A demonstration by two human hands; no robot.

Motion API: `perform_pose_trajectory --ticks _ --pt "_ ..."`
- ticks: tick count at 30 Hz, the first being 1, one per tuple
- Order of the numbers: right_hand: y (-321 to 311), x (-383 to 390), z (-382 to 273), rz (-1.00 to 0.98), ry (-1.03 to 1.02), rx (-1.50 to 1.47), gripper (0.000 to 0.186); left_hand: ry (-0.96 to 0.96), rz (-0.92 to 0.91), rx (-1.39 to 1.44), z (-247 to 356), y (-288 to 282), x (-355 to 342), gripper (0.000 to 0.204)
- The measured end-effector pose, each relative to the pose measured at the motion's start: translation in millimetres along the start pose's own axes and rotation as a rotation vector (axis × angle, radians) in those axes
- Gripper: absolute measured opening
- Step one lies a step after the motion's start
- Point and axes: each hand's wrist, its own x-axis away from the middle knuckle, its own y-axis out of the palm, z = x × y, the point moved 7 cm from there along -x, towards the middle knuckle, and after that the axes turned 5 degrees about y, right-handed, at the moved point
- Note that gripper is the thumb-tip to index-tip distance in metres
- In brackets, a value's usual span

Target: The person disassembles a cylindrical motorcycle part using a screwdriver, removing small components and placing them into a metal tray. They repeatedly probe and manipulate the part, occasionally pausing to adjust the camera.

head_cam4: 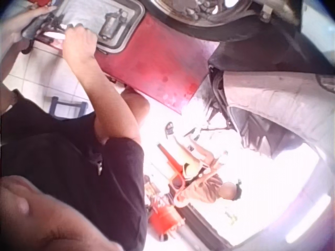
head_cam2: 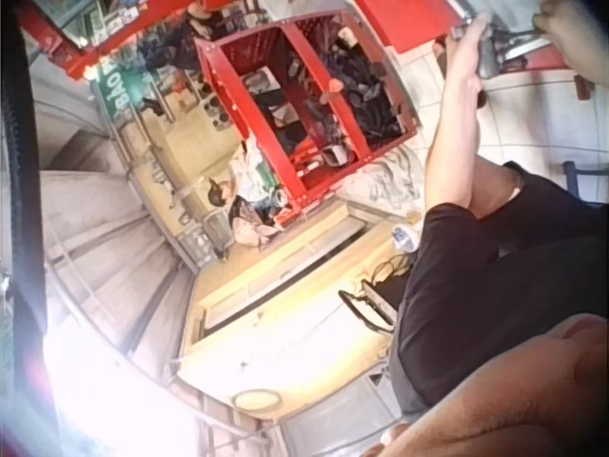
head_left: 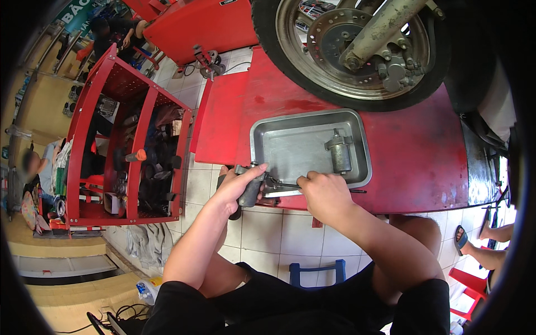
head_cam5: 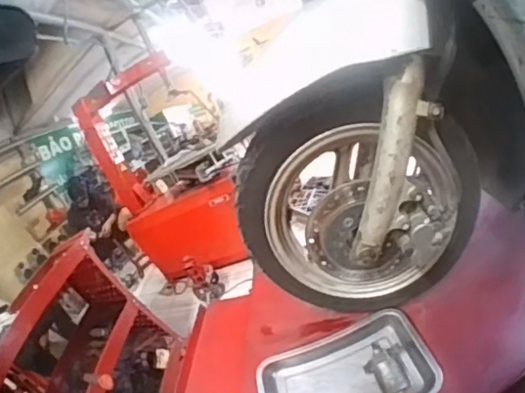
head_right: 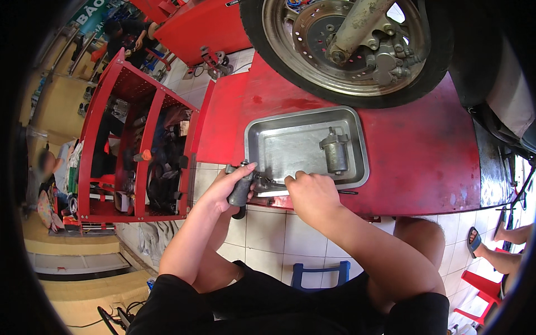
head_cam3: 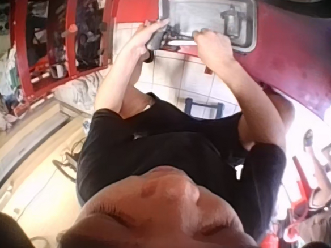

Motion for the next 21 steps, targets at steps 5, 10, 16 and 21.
perform_pose_trajectory --ticks 5,10,16,21 --pt "0 0 -3 -0.051 -0.001 0.021 0.009 0.023 0.048 0.075 0 -11 3 0.093" --pt "-3 -2 7 -0.042 0.030 0.034 0.018 -0.007 0.046 0.085 -3 -11 0 0.084" --pt "-33 -3 24 0.106 0.111 0.026 0.013 -0.064 -0.071 0.198 5 13 -1 0.044" --pt "-67 6 23 0.333 0.075 -0.174 0.011 -0.089 -0.191 0.324 13 42 7 0.037"
